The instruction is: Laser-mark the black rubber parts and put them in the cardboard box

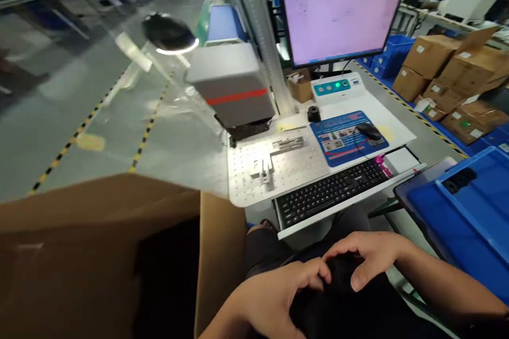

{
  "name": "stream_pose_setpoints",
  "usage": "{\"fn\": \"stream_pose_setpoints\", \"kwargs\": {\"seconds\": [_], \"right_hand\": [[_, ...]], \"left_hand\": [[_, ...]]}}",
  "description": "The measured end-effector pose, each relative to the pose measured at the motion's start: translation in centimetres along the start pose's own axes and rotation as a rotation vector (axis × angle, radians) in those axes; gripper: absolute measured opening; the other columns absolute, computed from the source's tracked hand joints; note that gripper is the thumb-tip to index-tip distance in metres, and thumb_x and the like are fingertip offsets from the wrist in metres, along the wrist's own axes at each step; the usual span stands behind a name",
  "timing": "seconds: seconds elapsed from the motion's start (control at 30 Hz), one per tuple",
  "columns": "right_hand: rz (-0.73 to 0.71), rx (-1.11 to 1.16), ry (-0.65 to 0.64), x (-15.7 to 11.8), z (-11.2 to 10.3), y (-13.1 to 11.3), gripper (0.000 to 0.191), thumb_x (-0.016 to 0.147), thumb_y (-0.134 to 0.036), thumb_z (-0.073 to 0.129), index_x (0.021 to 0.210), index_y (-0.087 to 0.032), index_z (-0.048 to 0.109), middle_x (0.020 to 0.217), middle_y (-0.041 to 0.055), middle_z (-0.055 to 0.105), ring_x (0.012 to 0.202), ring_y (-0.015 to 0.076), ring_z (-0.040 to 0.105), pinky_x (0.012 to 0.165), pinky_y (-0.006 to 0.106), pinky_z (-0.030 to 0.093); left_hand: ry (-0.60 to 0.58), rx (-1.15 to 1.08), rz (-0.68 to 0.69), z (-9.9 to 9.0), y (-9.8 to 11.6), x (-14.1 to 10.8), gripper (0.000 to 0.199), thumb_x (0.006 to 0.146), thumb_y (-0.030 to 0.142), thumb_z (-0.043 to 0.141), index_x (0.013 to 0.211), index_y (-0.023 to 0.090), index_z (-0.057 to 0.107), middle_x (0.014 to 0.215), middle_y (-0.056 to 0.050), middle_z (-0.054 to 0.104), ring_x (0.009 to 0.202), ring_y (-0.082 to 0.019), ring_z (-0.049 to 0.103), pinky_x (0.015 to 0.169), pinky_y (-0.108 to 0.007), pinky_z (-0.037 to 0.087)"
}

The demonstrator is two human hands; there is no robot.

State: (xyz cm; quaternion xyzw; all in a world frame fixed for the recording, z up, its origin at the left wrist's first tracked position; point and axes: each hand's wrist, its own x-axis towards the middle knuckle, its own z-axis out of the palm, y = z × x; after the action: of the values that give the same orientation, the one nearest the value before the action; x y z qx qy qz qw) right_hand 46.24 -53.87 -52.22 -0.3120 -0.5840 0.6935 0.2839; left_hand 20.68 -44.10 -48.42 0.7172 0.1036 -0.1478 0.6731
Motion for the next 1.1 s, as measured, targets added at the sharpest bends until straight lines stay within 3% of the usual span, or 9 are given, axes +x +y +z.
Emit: {"fn": "stream_pose_setpoints", "kwargs": {"seconds": [0.1,0.23,0.3,0.4,0.5,0.57,0.67,0.8,1.1], "right_hand": [[0.084,0.01,-0.046,2.6,1.3,0.8,0.061,0.073,-0.051,0.083,0.123,-0.018,0.07,0.097,0.0019,0.07,0.082,0.0154,0.062,0.075,0.025,0.051],[0.111,0.063,0.098,4.3,2.6,0.9,0.06,0.068,-0.043,0.089,0.12,-0.02,0.069,0.101,0.0019,0.069,0.086,0.0164,0.062,0.077,0.027,0.051],[0.082,0.062,0.214,5.1,2.8,0.5,0.06,0.067,-0.04,0.09,0.119,-0.021,0.068,0.103,0.0024,0.068,0.092,0.018,0.062,0.082,0.029,0.05],[0.04,-0.011,0.41,7.4,2.0,0.0,0.062,0.07,-0.038,0.088,0.125,-0.023,0.063,0.112,0.0044,0.068,0.102,0.021,0.063,0.092,0.035,0.049],[-0.016,-0.153,0.688,11.2,-0.5,0.2,0.061,0.07,-0.039,0.086,0.124,-0.023,0.062,0.117,0.0058,0.069,0.107,0.0235,0.063,0.1,0.041,0.047],[-0.072,-0.269,0.906,14.2,-3.1,0.9,0.06,0.067,-0.041,0.086,0.12,-0.022,0.063,0.117,0.0067,0.069,0.11,0.0255,0.062,0.105,0.045,0.044],[-0.107,-0.403,1.127,18.6,-7.0,2.3,0.061,0.064,-0.044,0.085,0.116,-0.021,0.064,0.121,0.009,0.068,0.113,0.0281,0.06,0.108,0.049,0.041],[-0.067,-0.434,1.171,23.2,-10.3,3.3,0.064,0.063,-0.046,0.082,0.118,-0.019,0.062,0.117,0.0107,0.069,0.101,0.0272,0.064,0.096,0.046,0.05],[-0.092,-0.545,1.156,28.4,-11.5,3.4,0.065,0.065,-0.047,0.079,0.122,-0.019,0.063,0.121,0.0121,0.067,0.099,0.0262,0.064,0.091,0.042,0.052]], "left_hand": [[0.044,-0.016,0.035,0.0,-0.3,-2.2,0.086,0.051,0.059,0.089,0.123,0.023,0.057,0.097,-0.002,0.068,0.081,-0.022,0.061,0.076,-0.032,0.046],[0.168,-0.277,0.084,0.0,-3.1,-7.5,0.083,0.067,0.048,0.087,0.139,0.025,0.052,0.114,-0.01,0.068,0.099,-0.028,0.065,0.087,-0.037,0.049],[0.294,-0.473,0.135,-0.1,-5.7,-10.5,0.079,0.073,0.049,0.083,0.14,0.023,0.05,0.112,-0.013,0.07,0.1,-0.03,0.066,0.085,-0.038,0.05],[0.606,-0.75,0.262,-0.4,-10.6,-14.4,0.072,0.078,0.054,0.075,0.137,0.02,0.052,0.104,-0.013,0.072,0.094,-0.029,0.066,0.078,-0.034,0.05],[0.9,-0.977,0.36,-0.9,-15.1,-17.0,0.059,0.086,0.054,0.063,0.132,0.019,0.058,0.102,-0.012,0.069,0.093,-0.027,0.065,0.067,-0.028,0.049],[0.997,-1.049,0.361,-1.1,-17.0,-17.9,0.053,0.09,0.051,0.058,0.132,0.018,0.059,0.105,-0.013,0.068,0.096,-0.028,0.065,0.069,-0.03,0.05],[0.986,-1.029,0.323,-1.3,-18.1,-18.5,0.053,0.091,0.046,0.057,0.137,0.018,0.055,0.113,-0.016,0.067,0.102,-0.032,0.064,0.074,-0.033,0.05],[0.952,-1.004,0.337,-1.4,-18.0,-18.8,0.052,0.092,0.041,0.058,0.139,0.019,0.052,0.115,-0.017,0.067,0.104,-0.031,0.065,0.074,-0.032,0.05],[0.94,-1.026,0.284,-1.6,-17.5,-18.9,0.047,0.092,0.039,0.059,0.134,0.018,0.054,0.111,-0.016,0.07,0.1,-0.029,0.068,0.072,-0.031,0.05]]}}
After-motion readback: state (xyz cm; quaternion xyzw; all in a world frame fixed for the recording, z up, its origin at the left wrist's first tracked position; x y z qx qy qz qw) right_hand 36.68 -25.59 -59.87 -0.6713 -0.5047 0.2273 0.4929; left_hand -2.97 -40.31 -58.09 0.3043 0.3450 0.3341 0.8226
